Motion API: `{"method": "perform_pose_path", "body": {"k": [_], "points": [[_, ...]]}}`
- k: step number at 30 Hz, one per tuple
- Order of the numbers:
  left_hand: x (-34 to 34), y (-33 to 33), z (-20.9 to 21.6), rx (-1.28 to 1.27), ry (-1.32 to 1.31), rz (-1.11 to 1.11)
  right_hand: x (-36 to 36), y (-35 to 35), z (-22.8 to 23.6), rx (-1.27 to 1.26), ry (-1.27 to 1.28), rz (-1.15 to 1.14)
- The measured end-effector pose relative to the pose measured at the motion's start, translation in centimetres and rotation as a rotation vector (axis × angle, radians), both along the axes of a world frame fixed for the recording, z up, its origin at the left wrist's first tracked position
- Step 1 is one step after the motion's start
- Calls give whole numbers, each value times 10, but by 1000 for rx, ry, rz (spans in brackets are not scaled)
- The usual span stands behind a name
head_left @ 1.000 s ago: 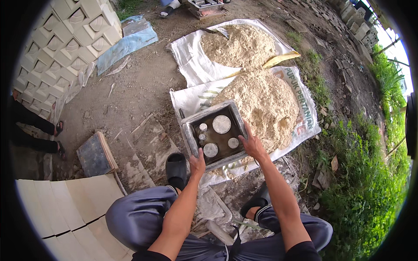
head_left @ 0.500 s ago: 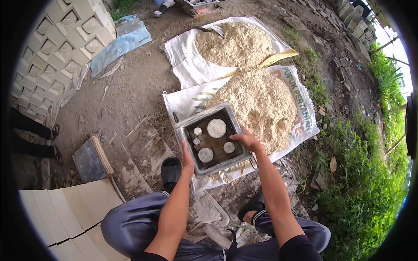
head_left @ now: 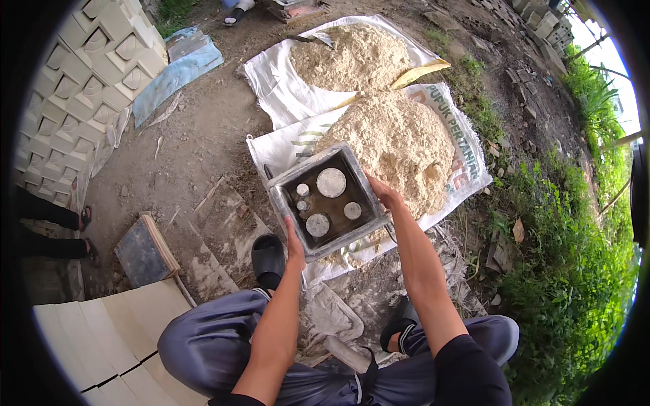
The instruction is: The person loosens a metal mold by tapping around it with a metal tool, lifts off the outer mold frame, brushes the molded block by hand, and places the frame back onto the base.
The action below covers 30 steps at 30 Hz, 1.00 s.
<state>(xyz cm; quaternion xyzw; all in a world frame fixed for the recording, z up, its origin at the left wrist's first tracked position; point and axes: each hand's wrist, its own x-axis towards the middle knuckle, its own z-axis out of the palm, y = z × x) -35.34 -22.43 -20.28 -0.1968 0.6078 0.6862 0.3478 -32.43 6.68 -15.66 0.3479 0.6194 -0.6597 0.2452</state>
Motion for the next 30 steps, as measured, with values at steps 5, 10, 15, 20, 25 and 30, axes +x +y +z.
{"method": "perform_pose_path", "body": {"k": [5, 10, 15, 20, 25, 30], "points": [[-8, -5, 24, 210, -163, -46, 10, 13, -31, 133, -205, 85], [-17, -34, 8, 272, -301, 50, 34, -5, -65, 341, -69, -80], [-27, -26, -24, 325, -423, -70, 53, -16, -56, 8, -33, -327], [-31, -26, -42, 354, -431, -20, 63, -19, -43, -205, 129, -354], [-29, -3, -8, 441, -321, -48, 82, -8, -46, -287, 210, -327], [-31, -19, -13, 415, -271, -99, 72, -4, -13, -165, 136, -154]]}}
